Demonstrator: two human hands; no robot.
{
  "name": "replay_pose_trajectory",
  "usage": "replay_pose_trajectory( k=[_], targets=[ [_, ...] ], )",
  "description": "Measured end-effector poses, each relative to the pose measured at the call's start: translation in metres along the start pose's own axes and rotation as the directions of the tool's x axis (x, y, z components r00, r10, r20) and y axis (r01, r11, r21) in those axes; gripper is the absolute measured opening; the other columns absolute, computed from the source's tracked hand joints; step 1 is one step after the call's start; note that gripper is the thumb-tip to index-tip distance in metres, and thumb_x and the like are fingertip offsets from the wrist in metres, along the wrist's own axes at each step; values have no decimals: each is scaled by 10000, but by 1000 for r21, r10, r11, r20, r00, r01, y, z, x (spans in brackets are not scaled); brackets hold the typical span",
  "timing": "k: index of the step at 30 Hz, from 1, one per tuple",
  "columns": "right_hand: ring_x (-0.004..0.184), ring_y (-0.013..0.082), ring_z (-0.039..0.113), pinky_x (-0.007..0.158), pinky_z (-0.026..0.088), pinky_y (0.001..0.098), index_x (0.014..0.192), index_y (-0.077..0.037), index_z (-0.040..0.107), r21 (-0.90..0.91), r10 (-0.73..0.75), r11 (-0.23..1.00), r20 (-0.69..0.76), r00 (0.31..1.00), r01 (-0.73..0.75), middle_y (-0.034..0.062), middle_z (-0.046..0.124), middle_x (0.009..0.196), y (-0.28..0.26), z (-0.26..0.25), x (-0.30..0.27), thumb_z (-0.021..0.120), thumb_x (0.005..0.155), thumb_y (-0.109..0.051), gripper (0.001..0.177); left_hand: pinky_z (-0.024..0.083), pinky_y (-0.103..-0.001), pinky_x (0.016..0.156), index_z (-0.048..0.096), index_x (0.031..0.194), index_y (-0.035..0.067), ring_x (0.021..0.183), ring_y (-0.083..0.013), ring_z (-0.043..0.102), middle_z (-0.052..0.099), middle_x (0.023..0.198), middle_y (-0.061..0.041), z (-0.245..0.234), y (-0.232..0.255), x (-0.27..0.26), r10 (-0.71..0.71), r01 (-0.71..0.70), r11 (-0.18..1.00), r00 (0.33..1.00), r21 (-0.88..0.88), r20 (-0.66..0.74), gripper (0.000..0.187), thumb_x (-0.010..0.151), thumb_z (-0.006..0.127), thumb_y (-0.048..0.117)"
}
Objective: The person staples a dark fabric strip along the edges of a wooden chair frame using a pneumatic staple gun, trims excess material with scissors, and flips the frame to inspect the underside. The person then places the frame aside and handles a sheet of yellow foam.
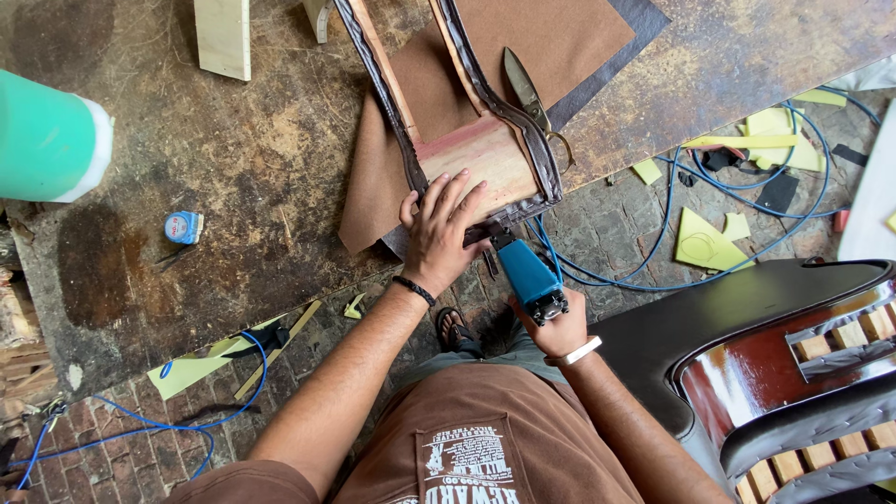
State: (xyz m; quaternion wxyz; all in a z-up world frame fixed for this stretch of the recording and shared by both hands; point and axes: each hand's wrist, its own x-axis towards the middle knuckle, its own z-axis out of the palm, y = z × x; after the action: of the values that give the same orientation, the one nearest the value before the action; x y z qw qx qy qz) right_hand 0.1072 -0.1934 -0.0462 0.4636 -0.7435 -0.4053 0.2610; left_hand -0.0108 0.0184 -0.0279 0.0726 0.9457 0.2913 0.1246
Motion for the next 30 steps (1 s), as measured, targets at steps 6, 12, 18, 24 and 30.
replay_pose_trajectory(
  k=[6, 12, 18, 24, 30],
  targets=[
    [563, 204, 664, 536, 522, 339, 771, -58, 626, -18, -82, 997, -44, 996, 81, 78, 667, 660, 0, 9, 0, 765, 856, -272, 269, 138, -581, 1216, 316, 1576, 252, 1504, -270, 293, 307, 1656, -57, -4, -2, -1, 5, -6, 1000, 999, 19, 53, 1163, 622, 970, 378],
    [597, 198, 714, 559, 559, 320, 854, -56, 649, 42, -84, 996, -28, 996, 85, 82, 705, 702, -7, 10, 1, 754, 855, -267, 235, 147, -556, 1216, 294, 1582, 226, 1507, -248, 296, 325, 1647, -44, -10, -3, -2, 10, -11, 1000, 999, 15, 51, 1184, 618, 977, 300],
    [604, 170, 703, 555, 551, 299, 870, -47, 666, 41, -150, 987, -77, 986, 154, 78, 712, 721, -2, 4, -3, 770, 872, -251, 229, 156, -544, 1218, 296, 1585, 217, 1508, -245, 299, 330, 1642, -45, -15, 0, -2, -2, 3, 1000, 999, -23, 51, 1185, 616, 977, 257],
    [666, 158, 688, 589, 526, 291, 954, -41, 712, 238, -32, 967, -242, 970, 92, 84, 725, 805, 29, -54, 27, 780, 926, -258, 229, 129, -560, 1211, 369, 1525, 189, 1491, -264, 301, 325, 1627, -68, -27, 7, 1, -79, 81, 997, 987, -3, 141, 1043, 666, 885, 477],
    [918, 439, 690, 797, 537, 515, 1384, -132, 640, -396, 58, 908, -214, 975, -141, 248, 726, 999, 84, -132, 171, 800, 841, -315, 595, 164, -574, 1211, 577, 1403, 189, 1467, -279, 397, 477, 1569, -60, -35, 18, 2, -118, 108, 987, 990, -123, -75, 628, 924, 620, 593]
  ],
)
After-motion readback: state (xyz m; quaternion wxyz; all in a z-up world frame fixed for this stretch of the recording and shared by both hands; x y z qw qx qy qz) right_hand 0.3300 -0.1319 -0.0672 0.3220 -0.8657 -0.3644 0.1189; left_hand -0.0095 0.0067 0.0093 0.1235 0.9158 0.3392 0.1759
